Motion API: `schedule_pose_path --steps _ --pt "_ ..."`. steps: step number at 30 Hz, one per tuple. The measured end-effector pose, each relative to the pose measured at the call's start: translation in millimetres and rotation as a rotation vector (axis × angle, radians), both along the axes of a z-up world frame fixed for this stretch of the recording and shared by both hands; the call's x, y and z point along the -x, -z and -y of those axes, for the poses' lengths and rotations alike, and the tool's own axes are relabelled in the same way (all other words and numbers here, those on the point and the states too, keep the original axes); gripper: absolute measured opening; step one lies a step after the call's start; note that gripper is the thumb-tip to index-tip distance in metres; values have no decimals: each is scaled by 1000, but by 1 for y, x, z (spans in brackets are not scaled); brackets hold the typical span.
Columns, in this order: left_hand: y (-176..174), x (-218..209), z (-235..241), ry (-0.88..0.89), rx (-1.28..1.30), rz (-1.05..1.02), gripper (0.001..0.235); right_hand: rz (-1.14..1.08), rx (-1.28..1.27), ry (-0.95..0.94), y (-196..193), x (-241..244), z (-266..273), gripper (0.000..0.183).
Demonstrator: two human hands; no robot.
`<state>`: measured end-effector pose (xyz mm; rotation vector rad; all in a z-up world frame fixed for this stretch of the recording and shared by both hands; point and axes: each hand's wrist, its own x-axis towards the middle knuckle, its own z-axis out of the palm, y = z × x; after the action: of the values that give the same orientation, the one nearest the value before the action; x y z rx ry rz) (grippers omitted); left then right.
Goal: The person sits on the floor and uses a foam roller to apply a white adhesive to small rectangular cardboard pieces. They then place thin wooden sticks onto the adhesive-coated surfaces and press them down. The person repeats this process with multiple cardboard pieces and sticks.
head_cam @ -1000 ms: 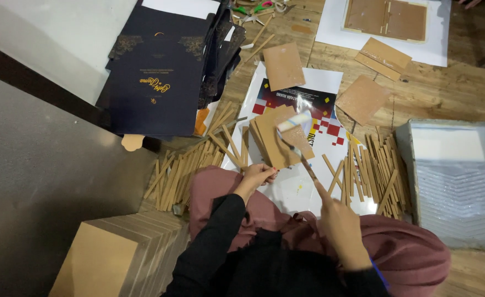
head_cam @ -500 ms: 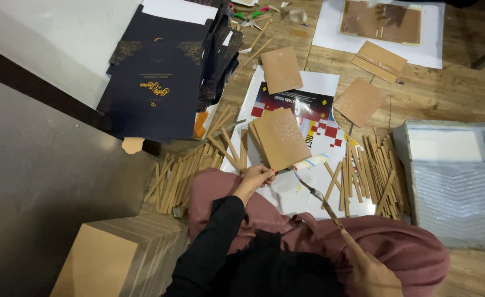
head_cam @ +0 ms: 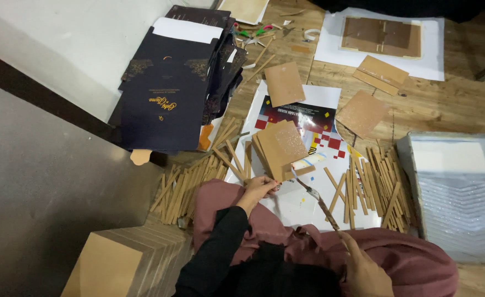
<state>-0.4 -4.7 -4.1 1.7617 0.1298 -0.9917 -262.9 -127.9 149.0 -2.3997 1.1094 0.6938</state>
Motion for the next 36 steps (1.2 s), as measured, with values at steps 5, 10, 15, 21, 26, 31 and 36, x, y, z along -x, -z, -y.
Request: schedule_pose_path --steps 5,10,15,21,26,31,36 --pt "7 1 -1 -20 39 2 13 -51 -8 -28 -14 -12 -7 60" --pt "4 1 -4 9 72 1 13 -173 -64 -63 -21 -22 -5 71" --pt "9 -1 -2 18 61 -16 15 35 26 -125 24 -21 -2 71" --pt "19 -2 -4 54 99 12 16 327 198 -253 53 -61 -3 64" --pt "30 -2 -9 22 210 36 21 454 218 -325 11 -99 -13 58" --pt "29 -3 -11 57 182 70 21 451 240 -345 36 -114 -7 58" --pt "18 0 -10 50 186 64 21 440 214 -347 22 -94 -13 61"
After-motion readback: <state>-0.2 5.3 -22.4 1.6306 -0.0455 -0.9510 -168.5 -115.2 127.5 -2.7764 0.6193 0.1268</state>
